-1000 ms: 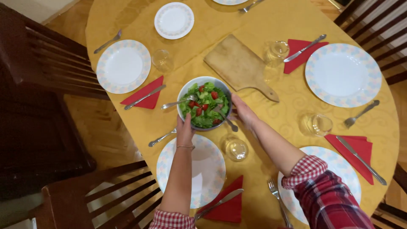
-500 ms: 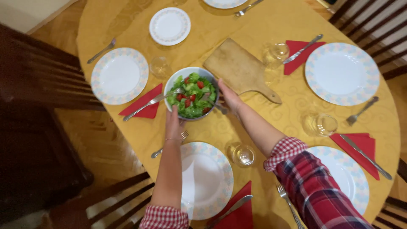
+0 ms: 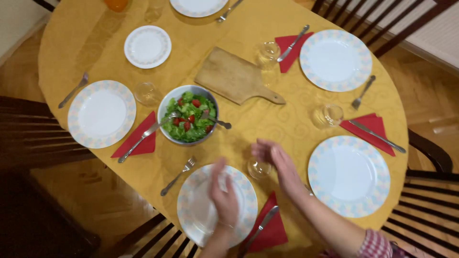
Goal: Set a dining table with plates and cutlery, and prepare a salad and drinks for a meal.
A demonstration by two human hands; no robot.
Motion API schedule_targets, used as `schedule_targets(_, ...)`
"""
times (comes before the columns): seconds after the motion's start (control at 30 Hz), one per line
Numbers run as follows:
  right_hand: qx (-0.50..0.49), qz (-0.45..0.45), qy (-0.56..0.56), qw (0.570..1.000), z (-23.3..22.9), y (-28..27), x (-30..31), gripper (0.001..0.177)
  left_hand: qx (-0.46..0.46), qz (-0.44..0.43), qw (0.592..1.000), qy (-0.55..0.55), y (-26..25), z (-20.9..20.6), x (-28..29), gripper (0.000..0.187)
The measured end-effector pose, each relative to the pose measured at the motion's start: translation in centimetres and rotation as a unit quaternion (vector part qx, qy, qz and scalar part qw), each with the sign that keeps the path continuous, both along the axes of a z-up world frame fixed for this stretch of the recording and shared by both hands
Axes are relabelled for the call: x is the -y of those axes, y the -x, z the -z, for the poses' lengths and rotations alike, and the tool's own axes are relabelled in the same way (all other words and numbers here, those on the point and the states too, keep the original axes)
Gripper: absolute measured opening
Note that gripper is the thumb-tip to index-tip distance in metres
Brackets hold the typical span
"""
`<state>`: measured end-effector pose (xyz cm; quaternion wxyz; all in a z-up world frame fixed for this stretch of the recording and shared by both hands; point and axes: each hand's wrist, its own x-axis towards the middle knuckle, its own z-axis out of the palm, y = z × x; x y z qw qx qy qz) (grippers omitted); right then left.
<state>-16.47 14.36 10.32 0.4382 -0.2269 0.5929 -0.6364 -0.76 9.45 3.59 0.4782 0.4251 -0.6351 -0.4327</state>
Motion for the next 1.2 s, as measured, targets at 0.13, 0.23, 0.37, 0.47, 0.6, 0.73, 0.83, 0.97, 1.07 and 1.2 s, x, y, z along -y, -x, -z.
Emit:
schedule_targets(0.13,0.173,0.032,0.181,0.967,2.0,-2.3,-6.8,0.059,-0.061,0.317,0.944,0.063,2.9,-7.1,-8.2,0.058)
schedule_targets(0.23,0.385,0.167,0.140,0.897,1.7,-1.2,-11.4,0.054,0.026,0.441,0.889,0.120,3.9,-5.7,-13.3,0.077)
schedule_targets(0.37,0.341,0.156,0.200,0.905,0.8,0.8,-17.8,0.056,0.005,0.543,0.832,0.110,5.3,-7.1,-17.8,0.078)
schedule_targets(0.47,0.354,0.165,0.206,0.897,0.4,1.8,-22.8,0.059,-0.030,0.558,0.818,0.136,6.2,-6.9,-21.6,0.070)
schedule_targets(0.6,0.378,0.189,0.185,0.887,1.2,3.2,-29.0,0.056,-0.060,0.584,0.803,0.107,7.4,-7.4,-25.4,0.066)
schedule_targets(0.73,0.446,0.204,0.216,0.844,4.9,3.7,-34.2,0.060,-0.057,0.626,0.777,0.031,8.6,-8.2,-27.1,0.060)
schedule_targets(0.83,0.420,0.290,0.030,0.859,6.5,3.2,-37.0,0.064,-0.060,0.609,0.791,-0.005,9.2,-6.2,-27.2,0.044)
schedule_targets(0.97,0.344,0.293,0.016,0.892,10.2,0.4,-41.2,0.045,0.059,0.507,0.858,0.050,10.4,-2.3,-25.9,0.038)
schedule_targets(1.07,0.308,0.365,-0.047,0.877,12.1,-2.6,-44.2,0.036,0.084,0.489,0.864,0.088,12.9,-3.8,-25.3,0.032)
schedule_targets(1.2,0.335,0.476,-0.102,0.807,13.2,-7.2,-47.6,0.020,0.070,0.607,0.779,0.139,15.8,-5.1,-26.6,0.057)
